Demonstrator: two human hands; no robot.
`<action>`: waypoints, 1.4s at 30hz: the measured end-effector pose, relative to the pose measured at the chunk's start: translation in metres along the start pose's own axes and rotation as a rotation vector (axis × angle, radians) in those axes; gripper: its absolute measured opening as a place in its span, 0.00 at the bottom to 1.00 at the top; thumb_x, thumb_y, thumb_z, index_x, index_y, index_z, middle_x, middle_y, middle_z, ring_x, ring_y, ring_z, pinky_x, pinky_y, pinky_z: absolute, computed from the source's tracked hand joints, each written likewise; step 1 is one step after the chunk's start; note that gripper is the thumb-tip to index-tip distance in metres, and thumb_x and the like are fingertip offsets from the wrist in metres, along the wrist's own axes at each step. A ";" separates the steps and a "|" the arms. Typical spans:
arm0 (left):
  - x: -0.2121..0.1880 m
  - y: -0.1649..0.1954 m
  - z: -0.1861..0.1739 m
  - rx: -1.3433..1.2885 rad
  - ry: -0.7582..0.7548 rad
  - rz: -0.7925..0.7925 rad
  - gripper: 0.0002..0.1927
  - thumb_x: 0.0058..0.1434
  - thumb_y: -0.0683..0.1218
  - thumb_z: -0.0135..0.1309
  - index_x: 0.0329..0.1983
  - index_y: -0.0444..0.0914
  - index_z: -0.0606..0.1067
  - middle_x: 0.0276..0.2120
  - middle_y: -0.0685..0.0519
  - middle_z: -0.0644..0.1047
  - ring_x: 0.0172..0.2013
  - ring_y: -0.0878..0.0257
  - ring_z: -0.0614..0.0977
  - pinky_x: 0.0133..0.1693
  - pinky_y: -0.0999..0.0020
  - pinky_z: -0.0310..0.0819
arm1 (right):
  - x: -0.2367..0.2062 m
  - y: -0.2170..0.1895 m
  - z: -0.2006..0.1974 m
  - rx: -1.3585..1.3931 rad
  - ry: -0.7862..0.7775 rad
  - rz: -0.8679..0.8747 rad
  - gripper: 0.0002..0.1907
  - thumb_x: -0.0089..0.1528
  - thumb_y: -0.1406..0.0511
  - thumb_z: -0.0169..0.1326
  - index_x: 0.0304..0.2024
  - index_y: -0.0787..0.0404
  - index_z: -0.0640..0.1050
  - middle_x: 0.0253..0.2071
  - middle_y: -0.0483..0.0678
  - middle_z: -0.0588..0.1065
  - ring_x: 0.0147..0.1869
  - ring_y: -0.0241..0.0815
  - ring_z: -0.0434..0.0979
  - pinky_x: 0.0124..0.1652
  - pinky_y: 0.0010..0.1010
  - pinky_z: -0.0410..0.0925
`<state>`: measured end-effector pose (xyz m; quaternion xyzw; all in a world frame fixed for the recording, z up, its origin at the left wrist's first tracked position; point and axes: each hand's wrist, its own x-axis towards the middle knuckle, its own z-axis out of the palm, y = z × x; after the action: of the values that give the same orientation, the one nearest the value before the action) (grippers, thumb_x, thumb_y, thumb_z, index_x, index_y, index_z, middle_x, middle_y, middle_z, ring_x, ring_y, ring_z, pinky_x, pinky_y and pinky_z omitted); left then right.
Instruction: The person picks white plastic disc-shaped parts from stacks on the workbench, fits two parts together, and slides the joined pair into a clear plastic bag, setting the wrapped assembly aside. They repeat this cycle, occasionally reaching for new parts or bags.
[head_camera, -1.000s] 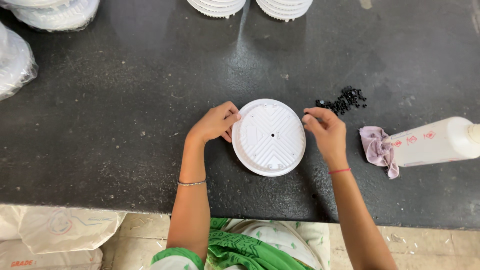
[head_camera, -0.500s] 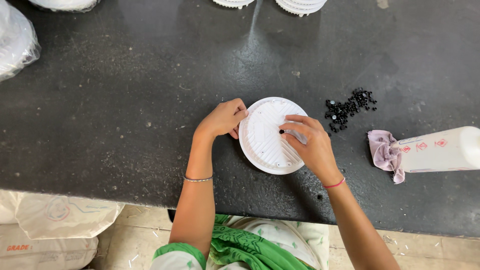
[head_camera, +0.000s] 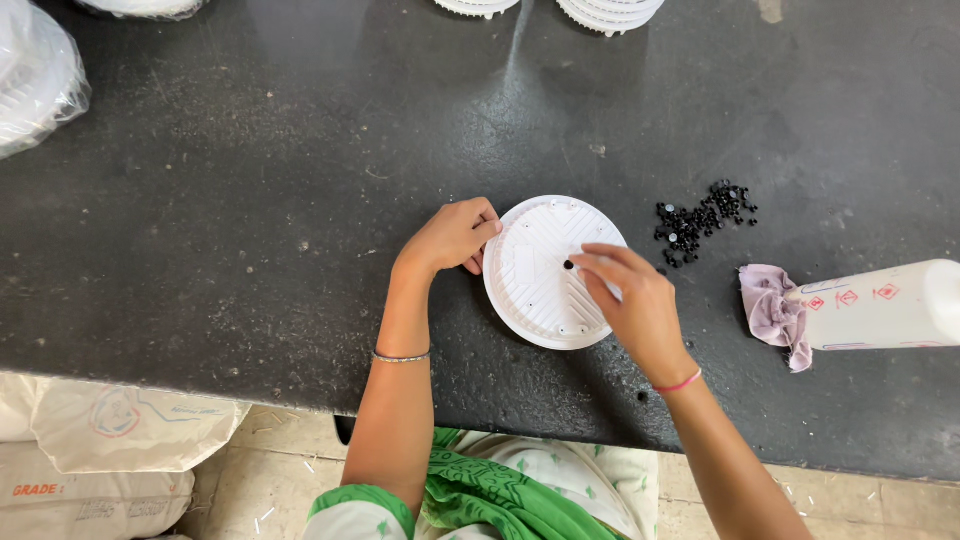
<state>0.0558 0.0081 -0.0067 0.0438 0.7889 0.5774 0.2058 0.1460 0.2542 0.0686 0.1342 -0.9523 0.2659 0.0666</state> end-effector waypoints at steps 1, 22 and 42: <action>0.000 0.000 -0.001 0.002 0.005 0.004 0.12 0.68 0.47 0.50 0.40 0.32 0.74 0.30 0.48 0.81 0.24 0.61 0.85 0.27 0.66 0.82 | -0.002 0.000 0.000 -0.025 0.000 -0.052 0.12 0.62 0.67 0.58 0.48 0.52 0.83 0.54 0.43 0.80 0.49 0.46 0.82 0.47 0.34 0.74; 0.004 -0.003 0.006 0.087 0.209 0.142 0.12 0.67 0.47 0.52 0.41 0.33 0.78 0.30 0.48 0.80 0.26 0.61 0.82 0.29 0.65 0.79 | -0.010 0.026 -0.002 -0.146 -0.030 -0.246 0.31 0.54 0.76 0.53 0.58 0.46 0.80 0.70 0.56 0.66 0.75 0.59 0.59 0.69 0.48 0.53; 0.037 -0.078 -0.035 -0.237 0.353 -0.077 0.22 0.70 0.54 0.51 0.42 0.29 0.80 0.35 0.48 0.82 0.35 0.63 0.78 0.40 0.64 0.72 | -0.063 0.044 0.032 0.225 0.251 0.040 0.17 0.66 0.60 0.55 0.56 0.56 0.80 0.72 0.61 0.62 0.75 0.59 0.59 0.69 0.45 0.54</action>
<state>0.0222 -0.0377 -0.0801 -0.1126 0.7405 0.6564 0.0902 0.1910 0.2875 0.0070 0.0874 -0.9031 0.3870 0.1645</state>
